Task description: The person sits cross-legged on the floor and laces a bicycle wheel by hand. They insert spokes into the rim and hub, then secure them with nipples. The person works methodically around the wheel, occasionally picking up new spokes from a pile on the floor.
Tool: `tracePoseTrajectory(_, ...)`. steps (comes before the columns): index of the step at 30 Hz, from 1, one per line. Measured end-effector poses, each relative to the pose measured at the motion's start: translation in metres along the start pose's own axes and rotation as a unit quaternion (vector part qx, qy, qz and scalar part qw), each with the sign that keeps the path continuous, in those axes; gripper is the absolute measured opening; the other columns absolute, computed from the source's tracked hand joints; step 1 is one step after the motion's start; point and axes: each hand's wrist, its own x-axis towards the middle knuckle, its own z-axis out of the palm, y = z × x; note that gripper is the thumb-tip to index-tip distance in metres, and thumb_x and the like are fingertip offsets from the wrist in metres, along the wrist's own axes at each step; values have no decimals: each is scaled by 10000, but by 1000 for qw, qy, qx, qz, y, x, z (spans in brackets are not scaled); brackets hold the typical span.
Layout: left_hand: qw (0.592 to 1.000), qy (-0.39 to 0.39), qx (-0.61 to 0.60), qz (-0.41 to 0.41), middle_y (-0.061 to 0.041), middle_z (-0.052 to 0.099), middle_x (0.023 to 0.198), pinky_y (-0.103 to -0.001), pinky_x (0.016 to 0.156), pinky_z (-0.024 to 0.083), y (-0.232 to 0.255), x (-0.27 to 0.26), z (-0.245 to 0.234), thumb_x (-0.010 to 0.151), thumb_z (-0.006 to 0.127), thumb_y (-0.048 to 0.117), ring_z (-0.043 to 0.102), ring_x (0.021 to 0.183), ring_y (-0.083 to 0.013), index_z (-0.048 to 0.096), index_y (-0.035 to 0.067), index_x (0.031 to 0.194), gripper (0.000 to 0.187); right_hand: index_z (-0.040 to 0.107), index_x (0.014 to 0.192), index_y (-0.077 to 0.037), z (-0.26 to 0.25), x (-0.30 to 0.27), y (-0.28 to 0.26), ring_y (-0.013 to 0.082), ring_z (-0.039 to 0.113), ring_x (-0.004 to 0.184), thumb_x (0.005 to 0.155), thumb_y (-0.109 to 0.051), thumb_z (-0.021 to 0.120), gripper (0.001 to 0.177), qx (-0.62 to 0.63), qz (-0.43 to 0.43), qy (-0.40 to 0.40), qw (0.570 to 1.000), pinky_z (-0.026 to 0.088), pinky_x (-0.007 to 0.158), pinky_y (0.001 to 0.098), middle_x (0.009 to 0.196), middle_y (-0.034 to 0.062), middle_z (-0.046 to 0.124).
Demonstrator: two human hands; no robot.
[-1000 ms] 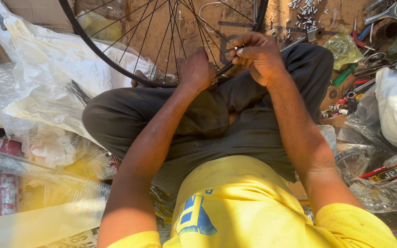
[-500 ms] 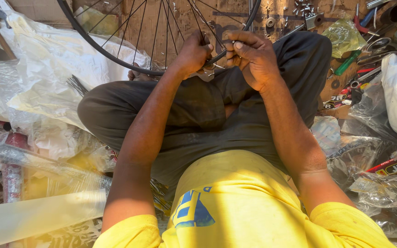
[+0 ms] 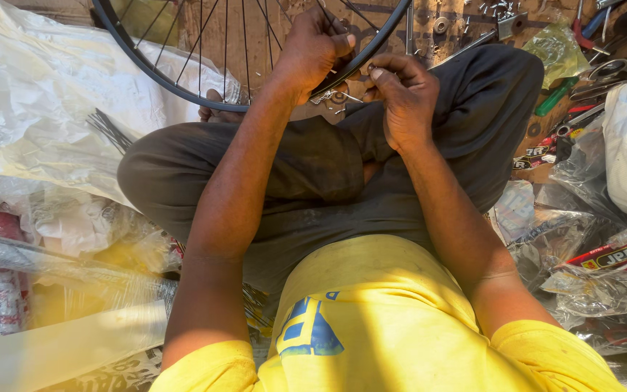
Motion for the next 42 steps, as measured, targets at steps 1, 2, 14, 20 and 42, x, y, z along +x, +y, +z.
tracePoseTrajectory(1,1000,5,-5,3,-166,698,737,-390,400,615,1,1,2,970,654,83,781,587,-262,487,29,988,176,711,1077,29,1,0,3,144,717,817,981,52,658,112,-16,-21,0,1000,621,707,293,998,96,738)
tracePoseTrajectory(2,1000,10,-10,7,-164,694,732,-390,389,611,2,1,4,961,657,77,776,575,-262,473,34,985,191,707,1072,32,4,0,5,137,712,819,980,71,642,119,-31,-42,0,999,620,714,288,997,89,734)
tracePoseTrajectory(14,999,1,0,44,-178,683,731,-385,461,620,2,7,-1,975,672,55,769,569,-249,510,7,966,169,697,978,-6,23,10,-1,85,652,822,950,152,723,163,-142,-190,-16,971,545,728,243,943,38,690)
tracePoseTrajectory(20,999,12,20,43,-173,668,740,-378,450,618,1,6,1,976,662,71,752,551,-230,475,15,1008,198,688,958,-14,25,6,5,65,626,783,943,151,732,171,-168,-201,11,965,516,693,220,922,26,673)
tracePoseTrajectory(42,998,19,-3,65,-108,639,795,-367,477,629,-6,2,2,979,671,70,778,626,-214,491,26,1001,186,652,1050,-11,16,13,14,93,659,892,956,51,779,170,-172,-170,-12,970,621,809,274,1014,38,672)
